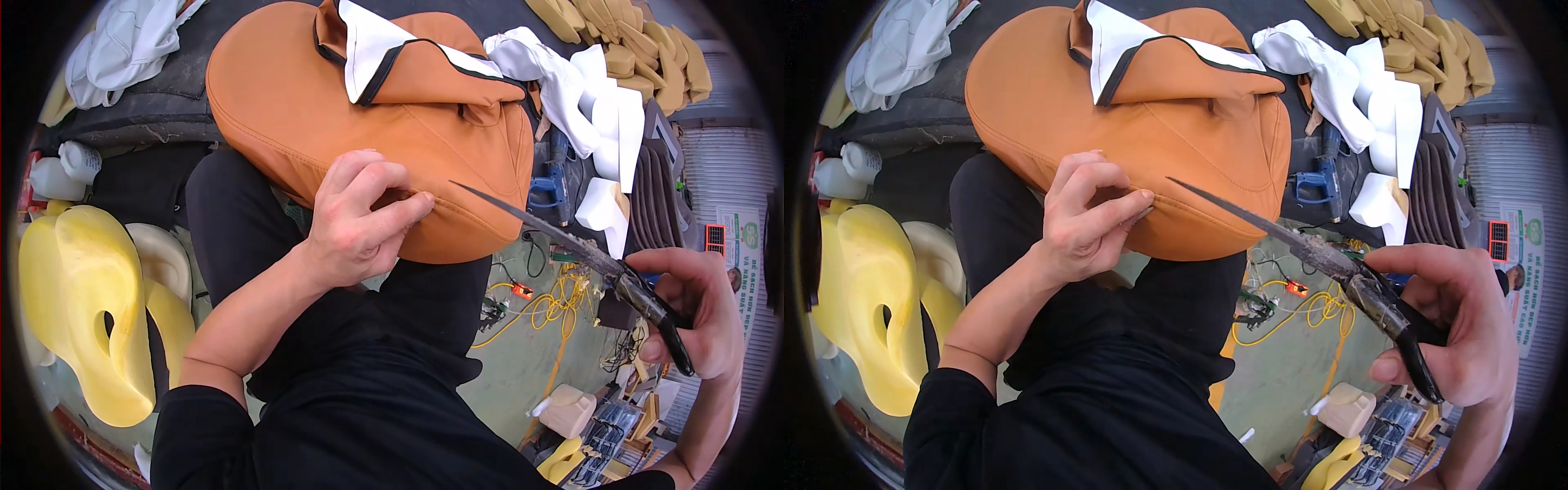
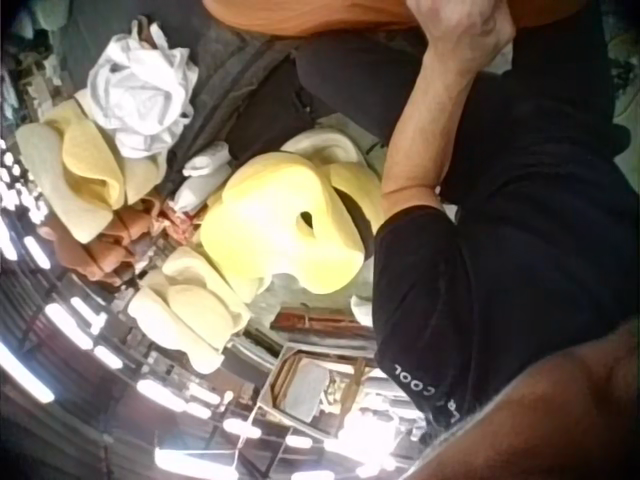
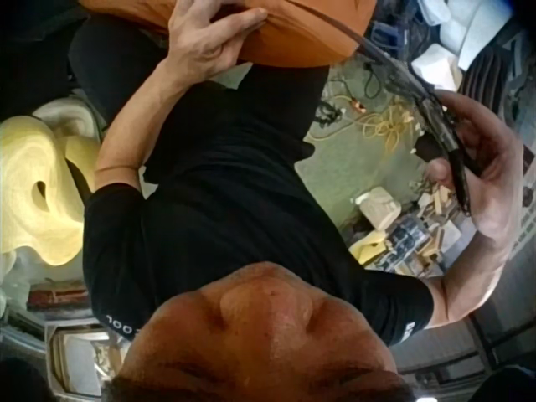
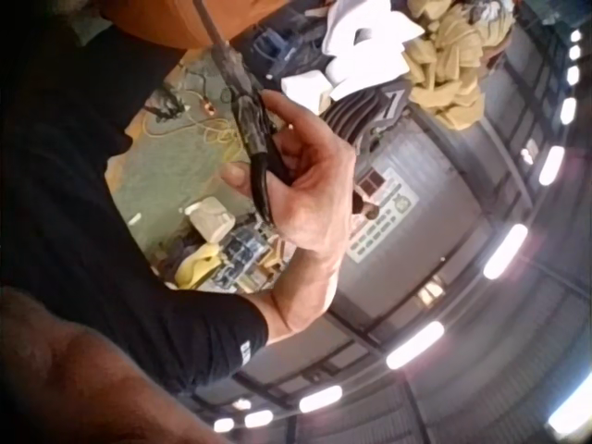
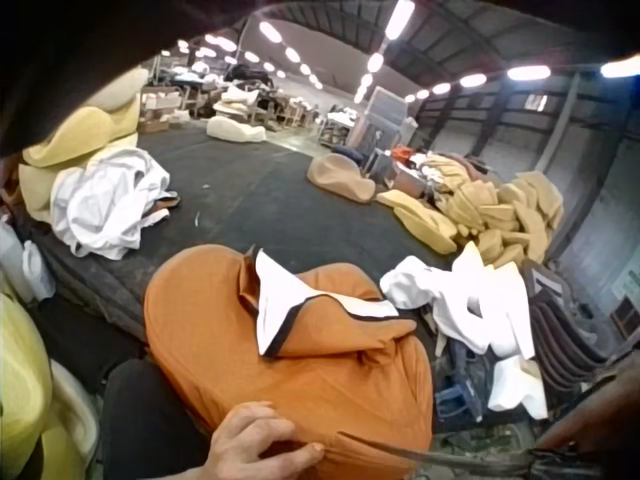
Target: Applying adhesive and fitting a leather cover onto a foam seat cushion, followed by trimming excess fabric.
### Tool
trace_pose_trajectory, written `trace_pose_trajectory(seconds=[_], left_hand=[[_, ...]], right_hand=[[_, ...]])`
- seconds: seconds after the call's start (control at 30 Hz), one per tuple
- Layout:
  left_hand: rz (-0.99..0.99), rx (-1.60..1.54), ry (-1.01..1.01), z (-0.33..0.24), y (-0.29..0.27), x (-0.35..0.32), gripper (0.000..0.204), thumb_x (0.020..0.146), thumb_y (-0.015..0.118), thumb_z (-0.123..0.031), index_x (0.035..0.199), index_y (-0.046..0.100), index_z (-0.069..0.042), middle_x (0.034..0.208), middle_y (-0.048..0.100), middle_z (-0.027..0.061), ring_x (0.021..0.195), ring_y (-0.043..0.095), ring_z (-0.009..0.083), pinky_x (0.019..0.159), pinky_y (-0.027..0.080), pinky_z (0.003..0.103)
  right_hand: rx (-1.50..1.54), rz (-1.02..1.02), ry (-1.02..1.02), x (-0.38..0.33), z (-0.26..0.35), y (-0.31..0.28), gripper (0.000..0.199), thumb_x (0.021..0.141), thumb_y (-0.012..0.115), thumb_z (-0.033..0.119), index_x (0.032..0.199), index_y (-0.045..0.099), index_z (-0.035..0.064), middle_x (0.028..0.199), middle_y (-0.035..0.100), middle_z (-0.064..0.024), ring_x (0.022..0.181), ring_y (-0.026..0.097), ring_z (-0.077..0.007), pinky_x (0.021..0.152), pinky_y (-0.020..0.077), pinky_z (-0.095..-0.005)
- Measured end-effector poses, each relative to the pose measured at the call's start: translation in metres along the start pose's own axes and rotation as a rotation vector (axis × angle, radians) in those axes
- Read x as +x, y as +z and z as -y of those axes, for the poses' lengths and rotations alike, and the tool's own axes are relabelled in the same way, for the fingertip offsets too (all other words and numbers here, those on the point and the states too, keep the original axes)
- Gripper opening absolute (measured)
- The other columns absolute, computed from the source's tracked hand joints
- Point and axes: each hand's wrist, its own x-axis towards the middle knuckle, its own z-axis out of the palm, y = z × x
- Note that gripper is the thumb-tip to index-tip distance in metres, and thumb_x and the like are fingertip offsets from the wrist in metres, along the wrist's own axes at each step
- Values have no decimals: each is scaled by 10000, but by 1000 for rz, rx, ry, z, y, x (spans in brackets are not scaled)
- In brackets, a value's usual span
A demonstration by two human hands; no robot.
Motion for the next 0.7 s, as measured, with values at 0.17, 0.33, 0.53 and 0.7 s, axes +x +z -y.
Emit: trace_pose_trajectory(seconds=[0.17, 0.33, 0.53, 0.7], left_hand=[[2, 7, -2, -1, 1, 2, 378, 674, 793, -13, 1046, 790, -81, 999, 638, 76, 947, 603, 305, 842, 516, 428], [54, 55, -21, -4, -4, 15, 452, 720, 812, -48, 1170, 780, -81, 943, 599, 70, 904, 583, 284, 853, 482, 413], [109, 19, -313, -8, -8, 31, 176, 826, 850, -127, 969, 760, -76, 892, 559, 73, 873, 590, 246, 827, 454, 376], [-88, -670, -1014, 15, -4, 39, 104, 972, 730, -27, 1047, 700, 39, 1056, 676, 84, 938, 662, 157, 857, 525, 291]], right_hand=[[-43, 5, -65, 4, -20, -11, 937, 618, 1044, 208, 1389, 602, -90, 765, 615, -5, 608, 532, -30, 537, 336, -191], [117, -153, -132, 6, -62, -7, 918, 684, 1021, 258, 1429, 595, -68, 796, 605, 15, 638, 532, -25, 547, 357, -188], [286, -219, -206, 19, -132, 16, 945, 711, 996, 361, 1445, 583, -66, 752, 629, 17, 632, 547, -32, 552, 365, -192], [458, -336, -344, 27, -188, 61, 1027, 780, 951, 522, 1467, 526, -113, 696, 609, 6, 530, 495, -37, 484, 316, -203]])
